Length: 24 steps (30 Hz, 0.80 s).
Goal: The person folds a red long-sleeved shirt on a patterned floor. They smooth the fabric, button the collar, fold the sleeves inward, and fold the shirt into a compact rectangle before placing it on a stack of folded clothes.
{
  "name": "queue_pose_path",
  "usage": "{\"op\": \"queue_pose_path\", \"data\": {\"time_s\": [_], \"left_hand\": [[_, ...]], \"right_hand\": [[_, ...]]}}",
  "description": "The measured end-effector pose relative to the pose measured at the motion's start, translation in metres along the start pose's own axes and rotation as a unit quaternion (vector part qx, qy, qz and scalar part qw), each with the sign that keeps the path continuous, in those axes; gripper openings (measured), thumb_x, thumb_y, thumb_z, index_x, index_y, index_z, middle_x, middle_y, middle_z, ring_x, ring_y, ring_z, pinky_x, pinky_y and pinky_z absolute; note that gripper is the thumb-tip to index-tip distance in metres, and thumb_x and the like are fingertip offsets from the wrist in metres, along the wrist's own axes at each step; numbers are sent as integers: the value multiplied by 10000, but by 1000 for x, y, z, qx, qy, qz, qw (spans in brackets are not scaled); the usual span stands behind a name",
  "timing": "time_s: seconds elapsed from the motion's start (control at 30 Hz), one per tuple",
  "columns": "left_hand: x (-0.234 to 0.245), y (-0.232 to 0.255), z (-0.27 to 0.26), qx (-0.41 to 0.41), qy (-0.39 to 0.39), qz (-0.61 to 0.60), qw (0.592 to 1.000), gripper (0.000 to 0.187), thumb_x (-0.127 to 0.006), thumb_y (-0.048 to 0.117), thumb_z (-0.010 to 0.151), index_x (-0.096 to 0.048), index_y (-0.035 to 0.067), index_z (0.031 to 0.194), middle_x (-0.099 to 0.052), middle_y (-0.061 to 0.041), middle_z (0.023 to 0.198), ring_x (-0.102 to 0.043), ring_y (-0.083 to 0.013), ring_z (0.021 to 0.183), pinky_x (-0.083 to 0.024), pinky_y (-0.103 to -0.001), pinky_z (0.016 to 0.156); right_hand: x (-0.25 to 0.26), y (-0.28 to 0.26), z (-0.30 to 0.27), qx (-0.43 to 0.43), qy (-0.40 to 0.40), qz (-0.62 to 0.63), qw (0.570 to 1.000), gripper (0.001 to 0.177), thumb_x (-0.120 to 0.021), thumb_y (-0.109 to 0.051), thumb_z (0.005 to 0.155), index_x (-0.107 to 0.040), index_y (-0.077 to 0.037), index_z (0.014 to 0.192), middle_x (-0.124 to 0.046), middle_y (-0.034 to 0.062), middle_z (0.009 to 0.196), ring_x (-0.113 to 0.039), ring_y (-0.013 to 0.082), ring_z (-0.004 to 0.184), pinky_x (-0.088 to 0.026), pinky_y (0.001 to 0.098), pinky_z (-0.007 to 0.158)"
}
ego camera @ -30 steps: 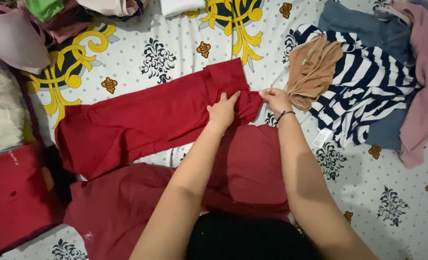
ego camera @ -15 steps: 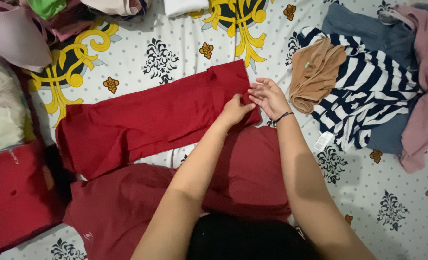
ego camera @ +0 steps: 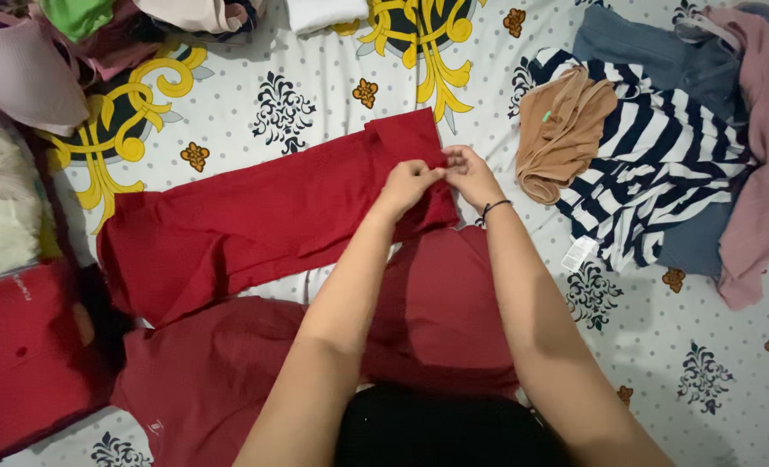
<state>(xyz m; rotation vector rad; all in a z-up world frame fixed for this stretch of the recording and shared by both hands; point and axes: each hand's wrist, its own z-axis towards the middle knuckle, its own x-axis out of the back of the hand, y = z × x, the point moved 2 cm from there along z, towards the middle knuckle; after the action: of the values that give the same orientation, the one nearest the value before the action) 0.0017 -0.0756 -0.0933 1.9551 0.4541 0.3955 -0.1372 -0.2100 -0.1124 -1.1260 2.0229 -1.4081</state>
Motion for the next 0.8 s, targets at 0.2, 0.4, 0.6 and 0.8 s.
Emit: {"op": "queue_pose_path", "data": {"time_s": [0.2, 0.4, 0.6, 0.8], "left_hand": [[36, -1, -12, -26, 117, 56, 991, 362, -853, 180, 802, -593, 43, 1014, -654, -33, 719, -627, -122, 661, -531, -321, 644], [27, -12, -18, -38, 85, -16, 996, 545, -848, 40, 713, -543, 49, 1165, -698, -58, 811, -660, -135, 755, -566, -310, 678], [33, -22, -3, -101, 225, -40, 968, 406, -723, -14, 855, -527, 48, 1205, -702, -80, 868, -685, -168, 805, -559, -321, 740], [30, -24, -1, -121, 211, 36, 969, 377, -727, 17, 897, -540, 51, 1223, -677, -84, 910, -675, -195, 847, -555, -344, 780]], "right_hand": [[-1, -21, -10, -25, 82, -75, 994, 422, -664, -12, 904, -656, -110, 1314, -681, 12, 1186, -655, 107, 1025, -543, 280, 849], [-14, -66, -19, 171, 73, -304, 934, 474, -835, -95, 795, -672, -109, 1240, -693, 105, 1181, -679, 214, 1003, -546, 325, 894], [-25, -90, -22, 73, 100, -260, 958, 365, -781, -146, 904, -611, -103, 1224, -736, 69, 1164, -713, 193, 1030, -562, 338, 924], [-32, -104, -29, 191, 25, -377, 906, 508, -573, 92, 787, -624, -102, 1253, -615, 149, 1250, -614, 346, 1156, -530, 386, 952]]}}
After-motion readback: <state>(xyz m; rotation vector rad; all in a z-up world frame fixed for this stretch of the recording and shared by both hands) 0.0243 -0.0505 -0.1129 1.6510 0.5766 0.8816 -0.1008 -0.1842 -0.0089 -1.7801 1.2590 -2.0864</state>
